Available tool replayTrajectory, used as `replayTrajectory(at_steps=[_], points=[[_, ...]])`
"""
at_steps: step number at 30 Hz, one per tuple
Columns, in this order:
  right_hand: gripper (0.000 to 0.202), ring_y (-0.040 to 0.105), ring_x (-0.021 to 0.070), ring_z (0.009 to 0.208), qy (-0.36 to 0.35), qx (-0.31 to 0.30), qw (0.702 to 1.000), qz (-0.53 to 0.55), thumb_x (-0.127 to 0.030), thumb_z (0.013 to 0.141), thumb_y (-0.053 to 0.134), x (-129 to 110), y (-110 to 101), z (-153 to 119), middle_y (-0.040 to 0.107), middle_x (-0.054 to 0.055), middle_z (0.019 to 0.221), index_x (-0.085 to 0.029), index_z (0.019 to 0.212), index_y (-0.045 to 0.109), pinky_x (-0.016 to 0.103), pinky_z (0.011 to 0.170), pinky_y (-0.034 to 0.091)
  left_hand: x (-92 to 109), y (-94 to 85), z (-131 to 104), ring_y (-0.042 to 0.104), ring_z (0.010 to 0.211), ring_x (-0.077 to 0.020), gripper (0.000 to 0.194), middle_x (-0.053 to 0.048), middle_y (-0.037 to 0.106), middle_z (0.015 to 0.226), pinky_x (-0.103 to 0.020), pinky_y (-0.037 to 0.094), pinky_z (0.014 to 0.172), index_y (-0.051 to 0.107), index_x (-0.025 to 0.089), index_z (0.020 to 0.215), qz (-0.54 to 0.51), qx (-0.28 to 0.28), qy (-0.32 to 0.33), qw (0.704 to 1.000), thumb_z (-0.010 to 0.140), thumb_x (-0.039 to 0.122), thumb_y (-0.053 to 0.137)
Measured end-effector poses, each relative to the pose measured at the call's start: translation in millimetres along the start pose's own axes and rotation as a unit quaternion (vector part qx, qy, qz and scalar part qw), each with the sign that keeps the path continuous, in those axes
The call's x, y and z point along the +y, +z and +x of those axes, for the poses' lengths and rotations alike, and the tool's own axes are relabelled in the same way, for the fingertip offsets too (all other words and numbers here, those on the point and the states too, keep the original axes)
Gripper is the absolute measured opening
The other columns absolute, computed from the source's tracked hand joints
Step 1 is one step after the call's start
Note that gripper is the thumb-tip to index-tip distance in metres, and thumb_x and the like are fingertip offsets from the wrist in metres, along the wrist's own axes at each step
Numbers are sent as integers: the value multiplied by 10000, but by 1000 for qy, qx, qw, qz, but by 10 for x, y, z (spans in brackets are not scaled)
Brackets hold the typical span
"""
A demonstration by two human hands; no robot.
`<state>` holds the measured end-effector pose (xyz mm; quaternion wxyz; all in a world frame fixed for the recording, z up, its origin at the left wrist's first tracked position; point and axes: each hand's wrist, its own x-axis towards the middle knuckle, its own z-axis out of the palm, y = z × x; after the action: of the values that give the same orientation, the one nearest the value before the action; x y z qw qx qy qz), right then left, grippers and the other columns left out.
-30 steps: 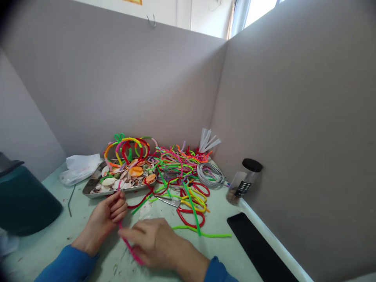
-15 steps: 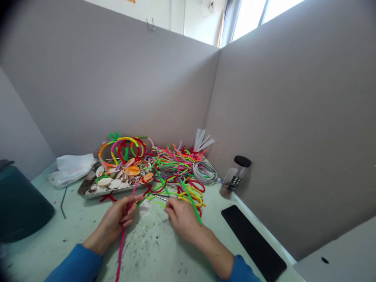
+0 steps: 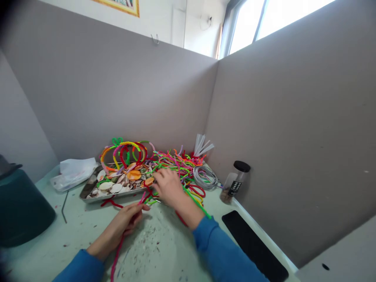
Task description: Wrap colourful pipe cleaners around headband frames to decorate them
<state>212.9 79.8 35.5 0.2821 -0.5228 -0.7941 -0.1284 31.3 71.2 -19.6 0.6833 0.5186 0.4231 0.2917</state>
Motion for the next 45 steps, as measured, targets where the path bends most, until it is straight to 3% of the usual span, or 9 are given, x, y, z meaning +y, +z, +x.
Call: replayTrajectory(at_steps=[4,10,15,21,28,30,36,41,45], points=[[181,521,193,902,-46,-22,993,108,-255,900,473,-289,193,-384,615,74,958,-199,1004,610,322,802,383,-43,22,18,199,341,-39,387,94,345,410,-176,115,331,442,188,654,71,-7,27,997,718,565,500],[170,557,160,799,50,-11,968,244,-202,903,453,-329,355,-624,623,50,876,-191,972,608,268,713,411,-73,0,42,192,323,-43,399,99,370,399,-179,112,323,477,186,736,86,-12,31,996,722,583,510],[104,567,144,769,123,30,925,358,-192,869,512,-284,451,-629,628,21,816,-190,880,616,248,706,412,-45,16,21,202,326,-32,371,81,414,444,-179,126,325,504,167,721,43,-41,24,998,735,535,551],[104,529,113,605,210,16,853,477,-237,856,524,-267,523,-628,601,-3,735,-196,884,615,219,567,400,-22,29,10,198,319,-20,330,60,486,487,-183,91,331,526,156,775,-1,-42,22,999,751,483,566],[99,407,78,434,264,11,770,580,-253,813,549,-263,567,-608,489,-53,539,-175,757,573,190,426,315,-67,39,77,227,295,-28,367,48,497,403,-185,93,327,506,162,664,70,-40,47,996,707,517,588],[101,393,76,427,268,1,771,578,-250,812,543,-265,559,-615,478,-57,530,-173,752,567,187,418,307,-80,50,81,240,291,-27,386,28,542,444,-188,107,321,505,159,650,86,-39,48,994,711,533,574],[81,511,107,622,216,21,852,477,-208,803,561,-306,537,-628,582,-11,680,-167,750,608,209,579,398,-31,73,52,260,307,-29,436,49,509,450,-185,139,330,500,160,635,86,-10,62,994,683,587,572],[60,506,103,616,229,24,835,499,-223,773,596,-313,574,-623,571,-19,679,-165,761,591,208,573,399,-23,82,81,240,302,-35,487,72,448,372,-186,106,342,465,181,608,64,6,44,997,562,638,627],[146,437,77,511,256,-13,788,560,-299,751,618,-290,564,-606,498,-49,591,-166,731,560,185,472,350,-59,64,121,262,320,-40,490,74,441,365,-182,129,359,495,170,631,59,12,61,996,532,622,657]])
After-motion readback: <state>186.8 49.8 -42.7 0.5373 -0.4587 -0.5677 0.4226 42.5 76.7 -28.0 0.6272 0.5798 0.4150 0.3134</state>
